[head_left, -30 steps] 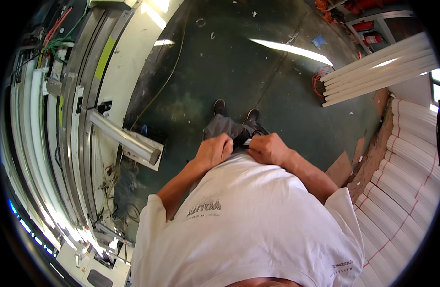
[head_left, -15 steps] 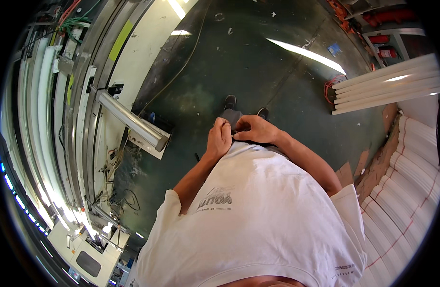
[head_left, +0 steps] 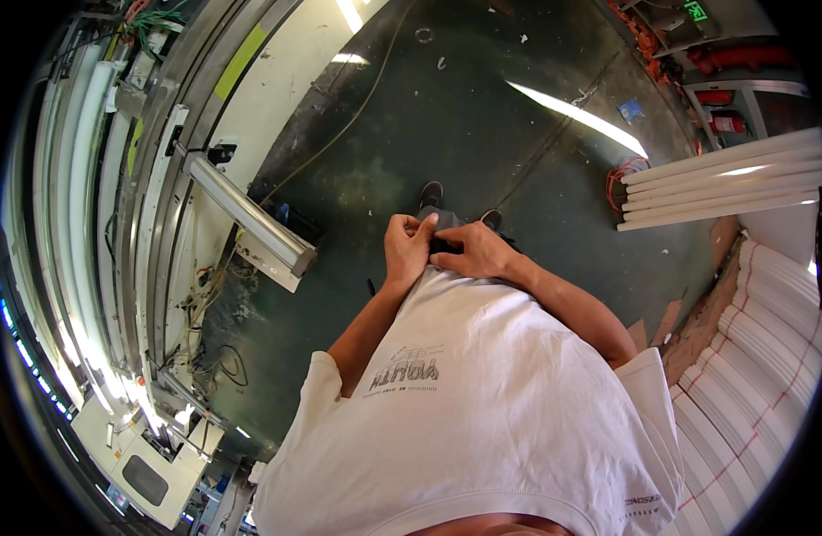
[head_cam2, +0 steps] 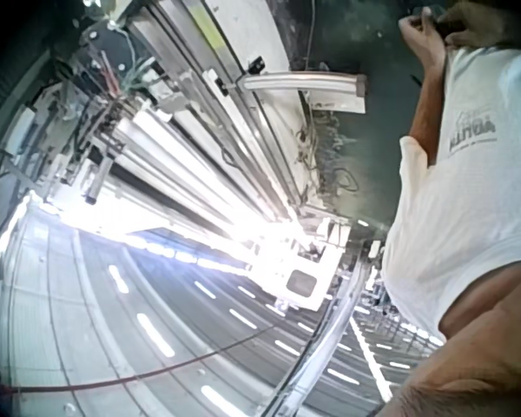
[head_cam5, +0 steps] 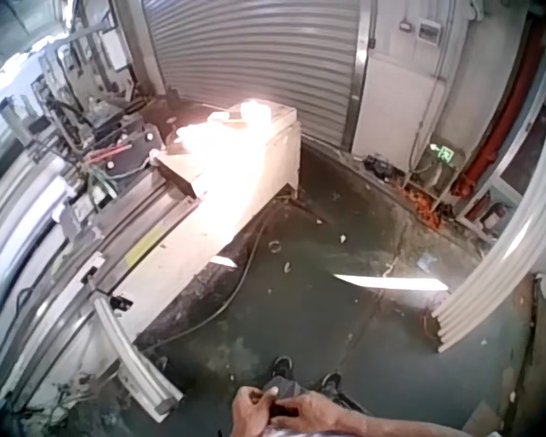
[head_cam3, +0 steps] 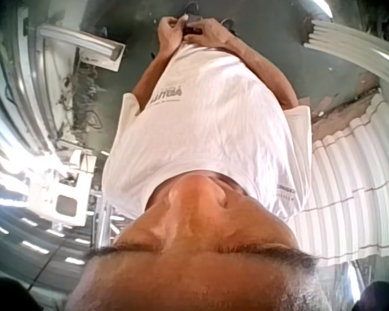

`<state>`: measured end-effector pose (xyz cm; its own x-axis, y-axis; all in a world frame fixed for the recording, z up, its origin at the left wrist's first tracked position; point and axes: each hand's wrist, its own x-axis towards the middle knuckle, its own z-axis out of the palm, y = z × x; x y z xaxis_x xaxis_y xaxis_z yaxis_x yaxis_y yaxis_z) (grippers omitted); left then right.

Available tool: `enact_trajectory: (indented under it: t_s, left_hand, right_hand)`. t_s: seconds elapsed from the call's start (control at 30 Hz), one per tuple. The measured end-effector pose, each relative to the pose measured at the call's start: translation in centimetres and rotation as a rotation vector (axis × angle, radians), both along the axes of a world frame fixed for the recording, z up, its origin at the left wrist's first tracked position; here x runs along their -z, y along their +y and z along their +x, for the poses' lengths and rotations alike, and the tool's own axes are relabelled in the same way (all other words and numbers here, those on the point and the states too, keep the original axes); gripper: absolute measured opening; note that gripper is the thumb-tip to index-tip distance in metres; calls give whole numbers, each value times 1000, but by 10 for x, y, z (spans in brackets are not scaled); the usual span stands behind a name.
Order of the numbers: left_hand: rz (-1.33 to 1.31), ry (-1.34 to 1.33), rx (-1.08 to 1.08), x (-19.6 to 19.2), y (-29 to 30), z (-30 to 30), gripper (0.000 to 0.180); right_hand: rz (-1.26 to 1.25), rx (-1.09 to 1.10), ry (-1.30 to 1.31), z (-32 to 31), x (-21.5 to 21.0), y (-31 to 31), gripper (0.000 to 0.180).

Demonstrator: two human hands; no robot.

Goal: The person repeatedly picks up long white plastic pipes from a floor stack and places them onto a metal rack. They also handle a dark flexible strip and later weigh small cylindrical containers on a digital scale.

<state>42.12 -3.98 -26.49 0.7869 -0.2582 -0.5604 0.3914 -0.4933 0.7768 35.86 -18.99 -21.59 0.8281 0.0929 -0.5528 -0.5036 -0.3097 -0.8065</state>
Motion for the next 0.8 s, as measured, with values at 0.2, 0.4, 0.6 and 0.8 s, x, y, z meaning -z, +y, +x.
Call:
enact_trajectory:
  t_s: [0.2, 0.4, 0.6, 0.8]
  left_hand:
    - [8, -32, 96, 19, 12, 7, 47]
    - [-75, 183, 384, 14, 18, 15, 35]
    - [-309, 238, 816, 5, 33, 36, 22]
    - [-231, 41, 642, 10, 25, 30, 9]
  right_hand:
    - [-111, -152, -75, -5, 4, -3, 37]
    - [-74, -18, -118, -13, 7, -3, 35]
    - [-74, 20, -181, -20, 9, -1, 34]
    - [-89, 124, -207, -18, 9, 1, 32]
